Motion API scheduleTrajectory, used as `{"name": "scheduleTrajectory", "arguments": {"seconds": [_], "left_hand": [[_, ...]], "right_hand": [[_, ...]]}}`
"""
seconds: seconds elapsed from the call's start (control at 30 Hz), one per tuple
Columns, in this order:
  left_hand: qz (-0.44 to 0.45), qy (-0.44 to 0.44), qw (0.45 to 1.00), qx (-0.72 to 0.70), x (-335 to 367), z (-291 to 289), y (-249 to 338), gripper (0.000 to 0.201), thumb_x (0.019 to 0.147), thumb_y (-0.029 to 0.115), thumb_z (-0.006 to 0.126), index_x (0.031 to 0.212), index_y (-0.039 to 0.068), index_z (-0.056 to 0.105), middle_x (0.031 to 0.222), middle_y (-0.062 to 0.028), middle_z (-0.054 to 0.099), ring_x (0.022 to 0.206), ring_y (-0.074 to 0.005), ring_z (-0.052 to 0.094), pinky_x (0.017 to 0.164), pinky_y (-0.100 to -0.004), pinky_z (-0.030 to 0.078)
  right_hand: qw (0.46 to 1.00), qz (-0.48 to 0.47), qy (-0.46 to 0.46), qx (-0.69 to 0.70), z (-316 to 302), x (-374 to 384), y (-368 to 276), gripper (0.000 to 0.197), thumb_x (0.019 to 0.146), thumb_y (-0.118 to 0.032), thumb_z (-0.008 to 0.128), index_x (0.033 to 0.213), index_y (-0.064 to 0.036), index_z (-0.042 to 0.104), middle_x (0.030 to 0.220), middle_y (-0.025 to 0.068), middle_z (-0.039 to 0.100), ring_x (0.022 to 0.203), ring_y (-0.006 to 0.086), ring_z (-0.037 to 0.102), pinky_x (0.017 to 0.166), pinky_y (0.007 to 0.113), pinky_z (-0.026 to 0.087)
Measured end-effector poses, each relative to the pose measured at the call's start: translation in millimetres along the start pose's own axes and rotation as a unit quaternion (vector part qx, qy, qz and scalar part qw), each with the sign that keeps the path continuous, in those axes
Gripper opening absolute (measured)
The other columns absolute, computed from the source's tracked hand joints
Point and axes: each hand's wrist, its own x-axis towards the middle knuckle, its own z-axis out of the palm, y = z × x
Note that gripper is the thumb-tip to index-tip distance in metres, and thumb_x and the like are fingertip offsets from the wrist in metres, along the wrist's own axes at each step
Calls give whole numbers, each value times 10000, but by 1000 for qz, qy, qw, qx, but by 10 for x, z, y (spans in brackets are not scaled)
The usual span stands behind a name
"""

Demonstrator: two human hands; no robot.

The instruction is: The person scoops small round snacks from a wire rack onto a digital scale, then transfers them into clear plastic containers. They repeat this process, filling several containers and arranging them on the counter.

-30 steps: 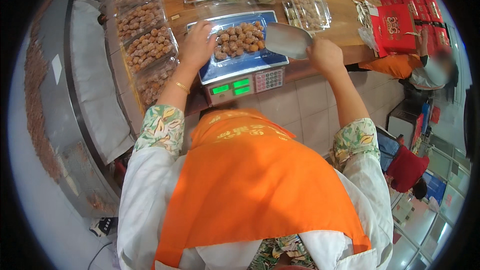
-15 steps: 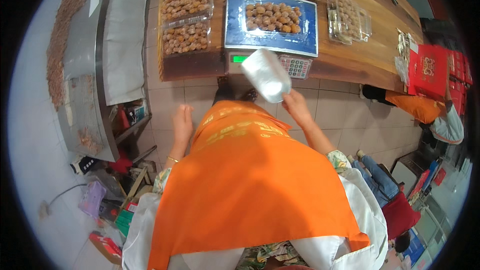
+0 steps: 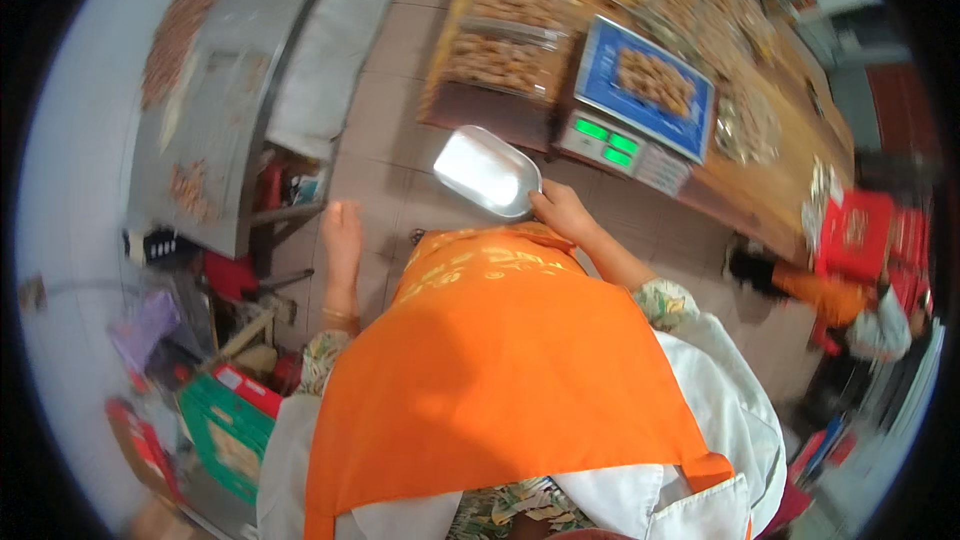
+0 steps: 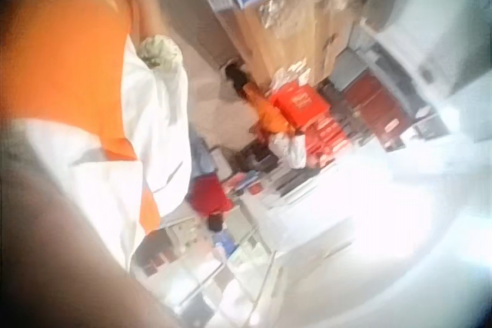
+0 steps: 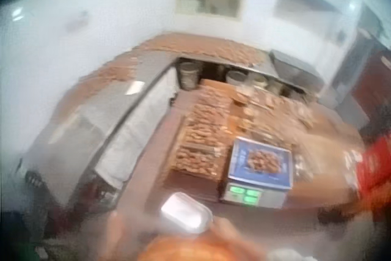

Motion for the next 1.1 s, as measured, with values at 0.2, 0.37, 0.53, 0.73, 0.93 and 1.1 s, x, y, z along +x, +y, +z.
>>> {"name": "scheduleTrajectory", "arguments": {"seconds": [0.2, 0.37, 0.53, 0.73, 0.93, 1.1], "left_hand": [[205, 228, 946, 105, 826, -1389, 217, 214, 856, 163, 451, 823, 6, 593, 762, -130, 608, 672, -225, 566, 645, -319, 435], [233, 346, 897, 147, 1408, -2471, 421, 258, 862, 212, 451, 820, 7, 601, 760, -154, 610, 729, -285, 589, 656, -349, 442], [189, 346, 907, 148, 1741, -2958, 694, 225, 846, 215, 493, 846, 17, 599, 714, -139, 606, 697, -269, 598, 630, -347, 453], [283, 344, 853, 271, 2093, -3256, 550, 206, 778, 153, 586, 953, 47, 571, 782, -120, 612, 733, -246, 602, 641, -334, 464], [113, 403, 872, 254, 2192, -3550, -210, 397, 748, 127, 582, 1133, 75, 496, 1152, -196, 481, 1070, -319, 465, 884, -377, 387], [-70, 503, 821, 261, 2154, -3518, -902, 468, 721, 247, 636, 1097, 7, 495, 1121, -237, 480, 1073, -365, 445, 892, -390, 375]], "right_hand": [[954, 58, -129, 263, 776, 263, -536, 153, 860, -168, 427, 811, -35, 483, 607, -31, 404, 500, 69, 353, 453, 232, 294], [957, 76, -173, 221, 1243, 627, -959, 136, 867, -158, 424, 785, -53, 450, 610, -32, 397, 507, 57, 345, 444, 210, 270], [961, 49, -189, 194, 1434, 902, -1346, 188, 859, -211, 433, 783, -45, 480, 579, -24, 405, 430, 55, 323, 388, 208, 260], [966, 33, -208, 148, 1647, 1513, -1922, 170, 867, -212, 451, 779, -66, 455, 563, -30, 398, 427, 54, 326, 386, 204, 245], [980, -79, -171, 64, 1804, 2529, -2906, 202, 790, -206, 603, 879, -63, 491, 584, -46, 421, 458, 43, 359, 399, 208, 265], [968, -213, -133, -14, 1935, 3775, -3549, 287, 751, -192, 652, 928, -3, 527, 669, 31, 529, 598, 121, 477, 533, 284, 398]]}}
